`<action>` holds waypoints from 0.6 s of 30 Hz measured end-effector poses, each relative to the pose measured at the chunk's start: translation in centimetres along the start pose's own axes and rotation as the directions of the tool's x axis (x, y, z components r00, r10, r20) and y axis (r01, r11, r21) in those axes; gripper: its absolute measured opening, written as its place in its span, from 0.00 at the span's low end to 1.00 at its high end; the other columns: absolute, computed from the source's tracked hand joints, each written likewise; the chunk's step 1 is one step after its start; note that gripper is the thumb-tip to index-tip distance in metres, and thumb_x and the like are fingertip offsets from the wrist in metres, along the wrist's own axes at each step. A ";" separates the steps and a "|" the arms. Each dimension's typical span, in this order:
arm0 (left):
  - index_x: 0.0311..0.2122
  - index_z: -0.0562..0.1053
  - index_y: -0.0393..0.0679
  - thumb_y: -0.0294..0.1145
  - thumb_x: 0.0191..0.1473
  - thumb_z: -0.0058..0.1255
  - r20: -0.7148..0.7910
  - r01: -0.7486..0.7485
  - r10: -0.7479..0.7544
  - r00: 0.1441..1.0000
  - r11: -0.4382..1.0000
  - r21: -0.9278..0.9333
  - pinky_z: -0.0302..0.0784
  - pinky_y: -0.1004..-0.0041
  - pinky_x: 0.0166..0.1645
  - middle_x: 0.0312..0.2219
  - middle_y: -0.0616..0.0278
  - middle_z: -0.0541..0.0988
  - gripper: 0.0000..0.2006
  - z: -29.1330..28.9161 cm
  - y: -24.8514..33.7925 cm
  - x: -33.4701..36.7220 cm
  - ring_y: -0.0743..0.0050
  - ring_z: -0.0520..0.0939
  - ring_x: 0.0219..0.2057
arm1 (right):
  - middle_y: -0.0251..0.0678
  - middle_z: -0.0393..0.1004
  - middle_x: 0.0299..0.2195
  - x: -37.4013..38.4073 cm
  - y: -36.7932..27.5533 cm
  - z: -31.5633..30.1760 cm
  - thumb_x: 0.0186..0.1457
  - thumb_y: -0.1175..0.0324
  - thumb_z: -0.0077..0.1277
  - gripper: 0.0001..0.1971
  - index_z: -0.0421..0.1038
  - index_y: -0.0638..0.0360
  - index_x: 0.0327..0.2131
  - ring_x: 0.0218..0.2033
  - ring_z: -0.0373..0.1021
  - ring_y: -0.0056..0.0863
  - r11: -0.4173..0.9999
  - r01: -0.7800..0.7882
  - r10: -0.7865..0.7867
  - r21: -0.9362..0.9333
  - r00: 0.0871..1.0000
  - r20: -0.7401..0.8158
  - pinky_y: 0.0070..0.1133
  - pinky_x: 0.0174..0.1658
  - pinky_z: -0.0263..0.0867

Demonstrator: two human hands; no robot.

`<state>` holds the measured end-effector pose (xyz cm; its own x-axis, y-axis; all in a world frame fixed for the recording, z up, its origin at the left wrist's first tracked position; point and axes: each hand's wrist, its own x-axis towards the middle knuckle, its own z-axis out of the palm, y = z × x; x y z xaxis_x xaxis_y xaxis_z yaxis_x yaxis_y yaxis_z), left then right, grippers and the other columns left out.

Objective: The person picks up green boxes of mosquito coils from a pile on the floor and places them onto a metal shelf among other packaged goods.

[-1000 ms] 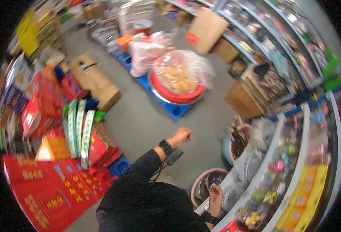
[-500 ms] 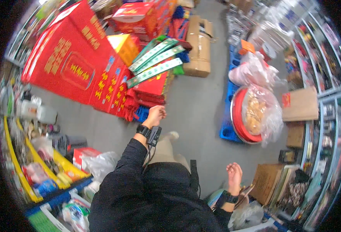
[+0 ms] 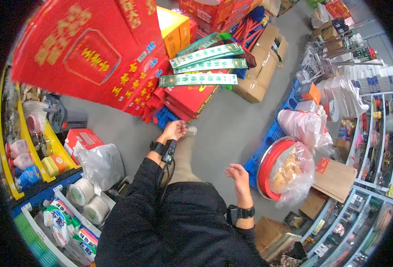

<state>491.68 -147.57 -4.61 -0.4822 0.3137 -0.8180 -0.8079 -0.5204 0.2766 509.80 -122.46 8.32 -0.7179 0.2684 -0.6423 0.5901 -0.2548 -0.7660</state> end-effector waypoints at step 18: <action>0.26 0.68 0.41 0.33 0.49 0.37 -0.294 -0.086 -0.039 0.955 0.913 -0.400 0.70 0.69 0.29 0.19 0.58 0.70 0.09 7.8 4.7 20.8 0.64 0.72 0.21 | 0.41 0.70 0.30 28.0 -18.7 -14.7 0.49 0.72 0.43 0.13 0.62 0.68 0.39 0.29 0.69 0.27 0.958 -0.170 0.186 -0.232 0.981 0.048 0.18 0.32 0.66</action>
<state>475.21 -137.29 -16.38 -0.3297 0.0863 -0.9401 -0.5601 -0.8195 0.1213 484.11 -96.54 4.29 -0.6127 0.1715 -0.7715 0.7728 -0.0743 -0.6302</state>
